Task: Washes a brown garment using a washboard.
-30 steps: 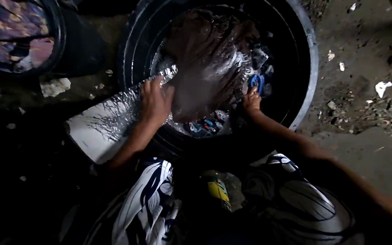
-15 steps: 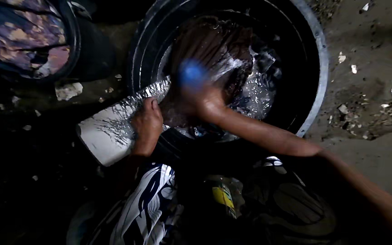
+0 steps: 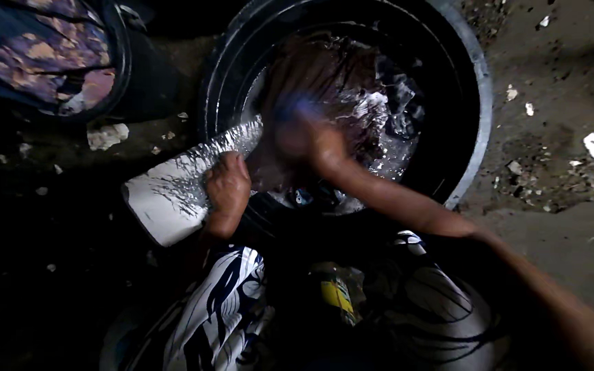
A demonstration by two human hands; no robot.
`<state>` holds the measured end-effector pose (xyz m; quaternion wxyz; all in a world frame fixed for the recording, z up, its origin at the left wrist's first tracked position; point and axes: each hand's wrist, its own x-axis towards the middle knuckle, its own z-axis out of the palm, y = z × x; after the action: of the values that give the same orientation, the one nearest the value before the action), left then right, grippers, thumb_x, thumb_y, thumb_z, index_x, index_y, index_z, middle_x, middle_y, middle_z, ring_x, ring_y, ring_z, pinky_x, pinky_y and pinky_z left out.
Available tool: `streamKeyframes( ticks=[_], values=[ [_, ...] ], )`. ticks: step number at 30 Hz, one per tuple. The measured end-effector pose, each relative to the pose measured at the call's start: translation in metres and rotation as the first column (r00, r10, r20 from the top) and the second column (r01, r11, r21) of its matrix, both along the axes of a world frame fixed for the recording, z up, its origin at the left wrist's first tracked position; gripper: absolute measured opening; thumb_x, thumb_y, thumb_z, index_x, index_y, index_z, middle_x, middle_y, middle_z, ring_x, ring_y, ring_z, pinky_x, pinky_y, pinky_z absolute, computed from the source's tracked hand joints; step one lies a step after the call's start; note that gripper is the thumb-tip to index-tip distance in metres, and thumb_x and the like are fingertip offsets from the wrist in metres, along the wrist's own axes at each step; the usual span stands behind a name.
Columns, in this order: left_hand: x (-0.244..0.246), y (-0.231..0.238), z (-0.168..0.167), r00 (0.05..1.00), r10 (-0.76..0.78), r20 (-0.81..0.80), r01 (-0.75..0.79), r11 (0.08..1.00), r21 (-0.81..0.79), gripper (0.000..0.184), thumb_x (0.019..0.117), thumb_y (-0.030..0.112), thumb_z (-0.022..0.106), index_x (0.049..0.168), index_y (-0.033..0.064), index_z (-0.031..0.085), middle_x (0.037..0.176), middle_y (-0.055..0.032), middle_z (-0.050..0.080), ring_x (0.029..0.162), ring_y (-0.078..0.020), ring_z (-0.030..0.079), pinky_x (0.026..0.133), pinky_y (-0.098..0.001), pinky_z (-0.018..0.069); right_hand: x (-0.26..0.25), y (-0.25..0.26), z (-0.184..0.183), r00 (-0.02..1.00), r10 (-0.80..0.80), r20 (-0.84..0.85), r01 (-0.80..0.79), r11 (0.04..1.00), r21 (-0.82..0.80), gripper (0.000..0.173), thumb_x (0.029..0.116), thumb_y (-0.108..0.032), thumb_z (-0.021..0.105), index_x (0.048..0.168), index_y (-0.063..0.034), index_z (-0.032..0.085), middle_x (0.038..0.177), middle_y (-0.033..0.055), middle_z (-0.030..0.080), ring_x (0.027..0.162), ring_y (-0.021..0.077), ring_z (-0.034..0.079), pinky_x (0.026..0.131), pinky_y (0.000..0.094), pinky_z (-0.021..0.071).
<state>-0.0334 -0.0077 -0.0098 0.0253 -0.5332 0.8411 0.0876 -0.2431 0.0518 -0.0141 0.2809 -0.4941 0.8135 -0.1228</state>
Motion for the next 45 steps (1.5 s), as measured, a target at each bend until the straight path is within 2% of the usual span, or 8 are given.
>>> streamKeyframes(
  ticks=[3,10,17,21,30,36,41,45],
  values=[
    [0.002,-0.001,0.002,1.000,0.001,-0.012,-0.001,1.000,0.017,0.040,0.1113,0.022,0.038,0.125,-0.0069,0.061,0.110,-0.0313,0.069,0.099,-0.0504,0.069,0.088,-0.0640,0.0516,0.041,0.001,-0.012,0.961,0.243,0.136,-0.230,0.968,-0.100,0.054,0.1070,-0.046,0.048,0.157,-0.0269,0.044,0.124,0.0268,0.064,0.090,0.0411,0.071,0.075,0.0578,0.0584],
    [0.002,-0.001,0.001,1.000,-0.004,-0.008,0.005,1.000,0.011,0.038,0.1115,0.022,0.038,0.124,-0.0073,0.060,0.105,-0.0323,0.069,0.096,-0.0516,0.069,0.084,-0.0638,0.0523,-0.128,0.031,-0.048,0.929,-0.349,-0.125,0.367,0.916,0.161,0.053,0.1075,-0.046,0.045,0.153,-0.0191,0.045,0.127,0.0333,0.062,0.112,0.0542,0.063,0.088,0.0695,0.0499],
    [0.004,-0.002,0.004,1.000,-0.009,-0.019,0.009,0.999,0.044,0.038,0.1115,0.020,0.037,0.131,-0.0056,0.058,0.114,-0.0338,0.067,0.101,-0.0546,0.067,0.088,-0.0661,0.0510,0.032,-0.018,-0.014,0.950,0.281,0.138,-0.269,0.958,-0.096,0.054,0.1069,-0.047,0.048,0.157,-0.0271,0.044,0.118,0.0248,0.067,0.093,0.0402,0.071,0.077,0.0581,0.0575],
    [0.003,0.007,0.014,0.984,-0.075,-0.164,0.103,0.980,0.168,0.035,0.1102,0.015,0.040,0.128,-0.0045,0.063,0.114,-0.0307,0.069,0.099,-0.0512,0.070,0.083,-0.0671,0.0540,-0.083,-0.016,-0.034,0.998,-0.046,0.041,0.042,0.994,0.102,0.055,0.1086,-0.046,0.043,0.158,-0.0215,0.040,0.130,0.0287,0.063,0.110,0.0501,0.066,0.088,0.0670,0.0527],
    [-0.054,0.038,0.048,0.765,-0.547,-0.338,0.519,0.214,0.828,0.039,0.1119,0.024,0.036,0.121,-0.0052,0.060,0.105,-0.0274,0.067,0.103,-0.0431,0.066,0.091,-0.0607,0.0492,-0.122,0.099,-0.032,0.889,-0.328,-0.321,0.440,0.806,0.395,0.076,0.1002,-0.008,0.058,0.164,-0.0065,0.015,0.150,0.0449,0.032,0.110,0.0625,0.059,0.084,0.0676,0.0533],
    [-0.092,-0.005,-0.004,0.830,-0.543,-0.127,0.552,0.767,0.326,0.066,0.1012,0.045,0.060,0.151,0.0032,0.047,0.147,-0.0278,0.051,0.143,-0.0465,0.041,0.119,-0.0639,0.0268,-0.086,0.098,-0.085,0.943,-0.196,-0.269,0.312,0.802,0.509,0.070,0.0984,0.004,0.054,0.159,0.0070,0.019,0.154,0.0433,0.028,0.137,0.0595,0.040,0.104,0.0690,0.0377],
    [-0.076,-0.008,-0.027,0.773,-0.578,-0.262,0.608,0.792,0.047,0.034,0.1054,0.029,0.056,0.103,-0.0004,0.073,0.100,-0.0217,0.074,0.098,-0.0418,0.072,0.086,-0.0605,0.0541,-0.102,0.085,-0.051,0.829,-0.559,-0.020,0.556,0.820,0.134,0.056,0.0946,-0.009,0.064,0.148,-0.0020,0.047,0.143,0.0387,0.044,0.120,0.0537,0.058,0.096,0.0637,0.0511],
    [-0.023,0.003,0.002,0.855,-0.309,-0.417,0.335,0.942,-0.011,0.033,0.1034,0.021,0.055,0.098,-0.0065,0.072,0.095,-0.0254,0.073,0.093,-0.0436,0.072,0.083,-0.0594,0.0561,-0.057,0.054,-0.018,0.979,-0.199,0.035,0.201,0.936,-0.288,0.050,0.0970,-0.027,0.057,0.146,-0.0146,0.058,0.130,0.0294,0.063,0.102,0.0456,0.069,0.080,0.0631,0.0558]
  ],
)
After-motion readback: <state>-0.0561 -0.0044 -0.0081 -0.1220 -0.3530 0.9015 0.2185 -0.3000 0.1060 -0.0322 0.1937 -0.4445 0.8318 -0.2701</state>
